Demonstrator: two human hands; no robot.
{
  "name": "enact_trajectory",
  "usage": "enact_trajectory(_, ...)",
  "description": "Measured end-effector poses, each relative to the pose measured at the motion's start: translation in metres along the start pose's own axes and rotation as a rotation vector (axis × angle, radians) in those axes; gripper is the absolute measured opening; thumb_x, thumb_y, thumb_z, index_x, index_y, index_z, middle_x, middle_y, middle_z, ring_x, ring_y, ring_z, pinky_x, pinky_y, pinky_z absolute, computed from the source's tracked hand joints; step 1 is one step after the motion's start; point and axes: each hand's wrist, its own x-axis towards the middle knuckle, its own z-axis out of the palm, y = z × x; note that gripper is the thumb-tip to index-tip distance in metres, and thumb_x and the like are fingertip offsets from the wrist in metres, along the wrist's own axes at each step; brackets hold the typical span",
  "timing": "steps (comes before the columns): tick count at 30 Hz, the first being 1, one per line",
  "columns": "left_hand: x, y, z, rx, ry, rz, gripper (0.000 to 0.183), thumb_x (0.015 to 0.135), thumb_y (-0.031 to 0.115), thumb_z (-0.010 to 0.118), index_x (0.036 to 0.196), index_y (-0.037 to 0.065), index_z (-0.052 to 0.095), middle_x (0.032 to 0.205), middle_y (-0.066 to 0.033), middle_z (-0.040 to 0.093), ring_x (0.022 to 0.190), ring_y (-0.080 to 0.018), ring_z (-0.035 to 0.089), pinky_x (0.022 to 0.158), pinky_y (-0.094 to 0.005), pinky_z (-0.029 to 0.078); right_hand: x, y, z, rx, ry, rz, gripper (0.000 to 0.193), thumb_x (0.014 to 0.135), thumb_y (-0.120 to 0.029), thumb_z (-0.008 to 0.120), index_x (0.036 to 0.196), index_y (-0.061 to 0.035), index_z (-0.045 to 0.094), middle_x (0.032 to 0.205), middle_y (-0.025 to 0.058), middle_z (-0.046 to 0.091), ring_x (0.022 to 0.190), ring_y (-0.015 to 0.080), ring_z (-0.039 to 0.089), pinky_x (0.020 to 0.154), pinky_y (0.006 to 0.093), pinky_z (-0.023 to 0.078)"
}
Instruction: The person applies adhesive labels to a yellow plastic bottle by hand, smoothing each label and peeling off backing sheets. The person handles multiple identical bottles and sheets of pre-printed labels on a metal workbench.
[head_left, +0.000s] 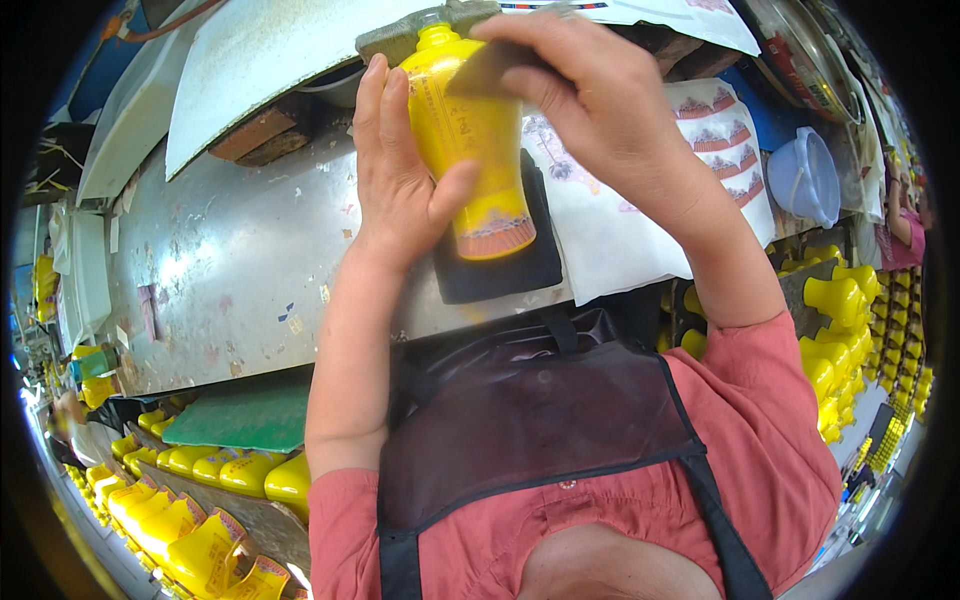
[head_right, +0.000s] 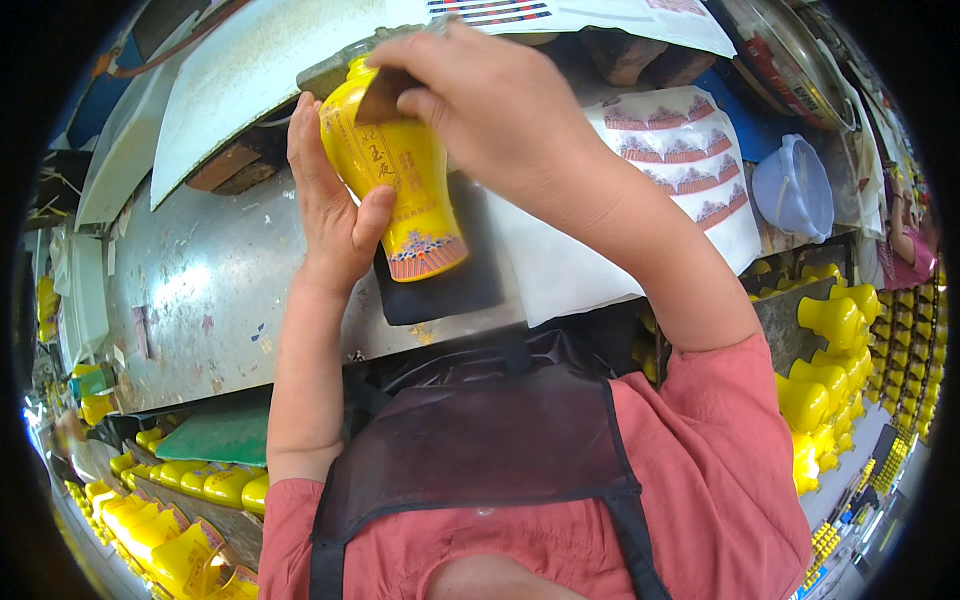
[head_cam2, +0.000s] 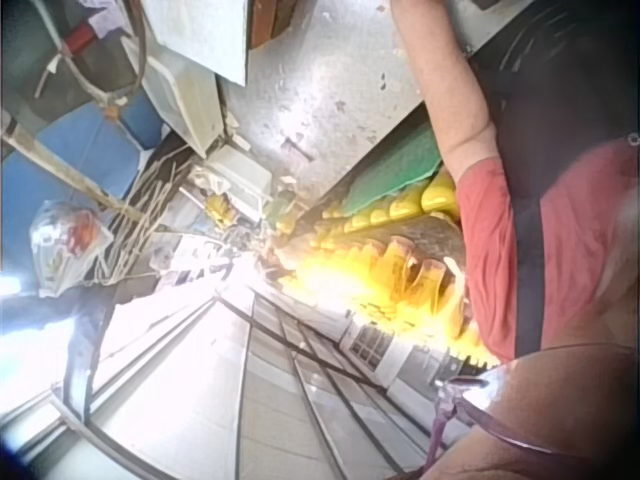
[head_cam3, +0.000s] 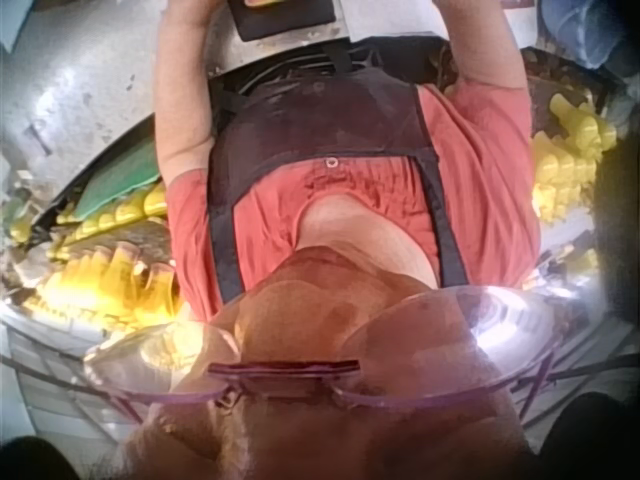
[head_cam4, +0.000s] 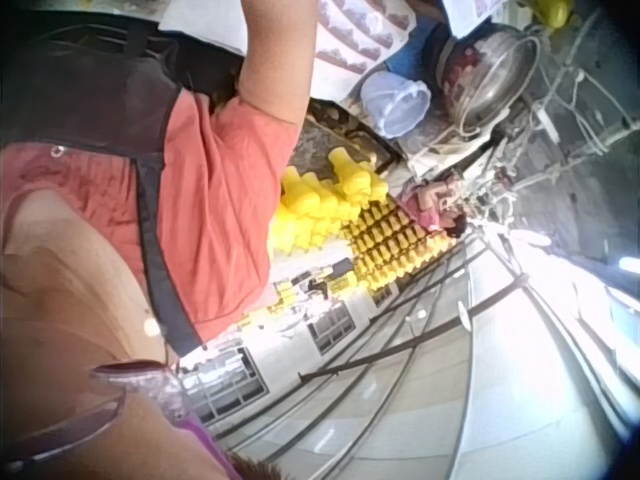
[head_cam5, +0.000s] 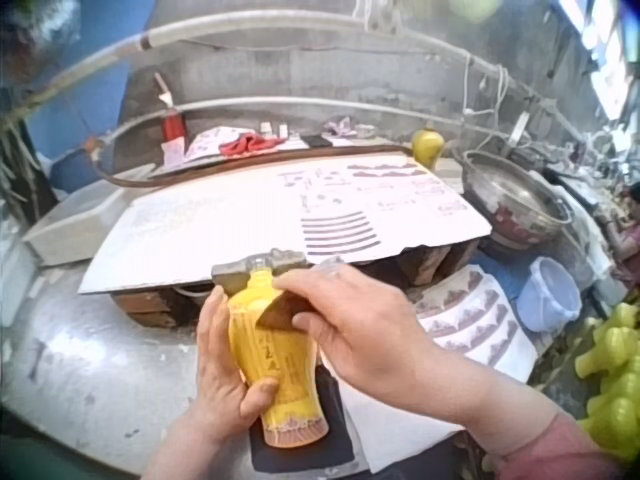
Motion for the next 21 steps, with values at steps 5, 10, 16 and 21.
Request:
enact_trajectory(5, -0.009, 0.013, -0.002, -0.25, -0.002, -0.181, 0.086, 0.102, 0.064, 0.042, 0.162, 0.006, 0.023, 0.163, -0.0217, 0.027, 0.151, -0.0371, 0.028, 0.123, -0.0458, 0.024, -0.018, -0.015, 0.002, -0.154, 0.064, -0.333, 0.023, 0.08, -0.005, 0.076, 0.102, -0.0128, 0.075, 0.086, 0.006, 0.066, 0.078, 0.0215, 0.068, 0.066, 0.0337, 0.057)
enact_trajectory(10, -0.012, 0.036, 0.003, -0.819, 0.096, -0.64, 0.084, 0.105, 0.067, 0.031, 0.165, 0.01, 0.014, 0.167, -0.0129, 0.026, 0.154, -0.0265, 0.027, 0.125, -0.0418, 0.022, -0.043, -0.037, 0.001, 0.112, -0.158, -0.36, 0.02, 0.077, -0.006, 0.077, 0.096, -0.0136, 0.075, 0.083, 0.0053, 0.066, 0.085, 0.0219, 0.072, 0.07, 0.0346, 0.059)
enact_trajectory(16, -0.005, 0.045, -0.005, -1.029, 0.046, -0.773, 0.081, 0.107, 0.065, 0.02, 0.166, 0.011, 0.008, 0.166, -0.0145, 0.029, 0.154, -0.0277, 0.029, 0.125, -0.0411, 0.022, -0.049, -0.02, -0.003, 0.682, -0.036, 0.499, 0.028, 0.094, 0.0, 0.071, 0.122, -0.0025, 0.069, 0.105, 0.0056, 0.071, 0.094, 0.0116, 0.07, 0.076, 0.0258, 0.057)
enact_trajectory(21, 0.003, 0.046, -0.013, -1.078, -0.016, -0.802, 0.08, 0.107, 0.065, 0.018, 0.166, 0.012, 0.005, 0.165, -0.014, 0.03, 0.153, -0.0258, 0.029, 0.125, -0.0405, 0.022, -0.037, -0.006, 0.007, 0.339, 0.108, 0.46, 0.028, 0.094, -0.005, 0.07, 0.122, -0.0047, 0.07, 0.105, 0.0072, 0.072, 0.098, 0.0141, 0.07, 0.084, 0.0265, 0.057)
